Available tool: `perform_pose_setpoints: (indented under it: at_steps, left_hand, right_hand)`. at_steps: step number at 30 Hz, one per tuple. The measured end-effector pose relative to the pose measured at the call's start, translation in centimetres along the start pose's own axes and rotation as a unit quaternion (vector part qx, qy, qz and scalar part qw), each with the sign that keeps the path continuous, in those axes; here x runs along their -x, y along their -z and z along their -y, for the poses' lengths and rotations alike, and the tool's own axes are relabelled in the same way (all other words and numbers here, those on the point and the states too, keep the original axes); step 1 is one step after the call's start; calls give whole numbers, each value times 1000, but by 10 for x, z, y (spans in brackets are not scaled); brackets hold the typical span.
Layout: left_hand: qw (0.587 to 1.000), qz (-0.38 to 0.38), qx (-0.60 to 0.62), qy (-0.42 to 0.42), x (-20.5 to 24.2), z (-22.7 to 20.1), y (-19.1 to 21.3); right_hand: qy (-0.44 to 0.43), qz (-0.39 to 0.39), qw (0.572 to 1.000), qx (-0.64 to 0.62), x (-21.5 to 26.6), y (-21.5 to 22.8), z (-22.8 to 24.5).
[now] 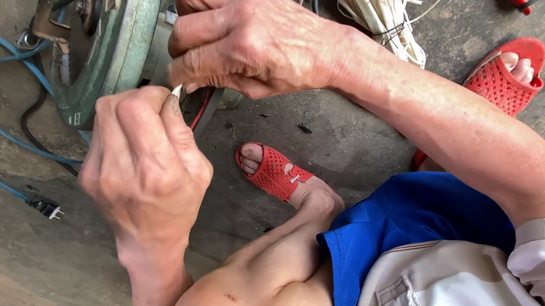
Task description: The person sits on the floor and repairs the electrical wiring of a circular saw. They strip the insulation from white wires using a utility knife and pliers, then twist the exposed ends together to connect them.
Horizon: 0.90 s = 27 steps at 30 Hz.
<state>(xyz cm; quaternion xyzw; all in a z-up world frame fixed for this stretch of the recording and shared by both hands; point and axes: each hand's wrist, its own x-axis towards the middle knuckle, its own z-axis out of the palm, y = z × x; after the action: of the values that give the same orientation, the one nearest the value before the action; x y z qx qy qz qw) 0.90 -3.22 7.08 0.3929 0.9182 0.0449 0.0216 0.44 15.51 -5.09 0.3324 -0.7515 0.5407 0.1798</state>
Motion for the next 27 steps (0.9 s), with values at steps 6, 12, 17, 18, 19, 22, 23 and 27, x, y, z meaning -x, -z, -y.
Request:
perform_pose_setpoints:
  at_steps: [6,12,17,18,19,22,23,27]
  left_hand:
    - [994,-63,79,38,11,4,-28]
    - [987,-106,109,56,12,1,-32]
    - [982,-93,139,93,15,-4,-27]
    - [982,-90,140,93,19,-4,-27]
    - [983,-87,133,98,22,-4,-27]
    - [983,-76,125,108,32,-2,-27]
    - [983,-69,127,111,34,-1,-28]
    - [987,-62,117,90,25,-4,-25]
  right_hand:
    - [-4,-8,1000,0,5,-2,-5]
    - [-1,-48,999,9,9,-7,-7]
    - [-100,-46,986,-124,20,-9,-8]
    - [-103,-47,986,-125,23,-3,-7]
    - [-158,-39,969,-184,24,3,-7]
    - [-253,-52,916,-307,41,2,-20]
    - [-294,-74,880,-367,49,-1,-26]
    - [-351,-2,866,-357,37,4,-22]
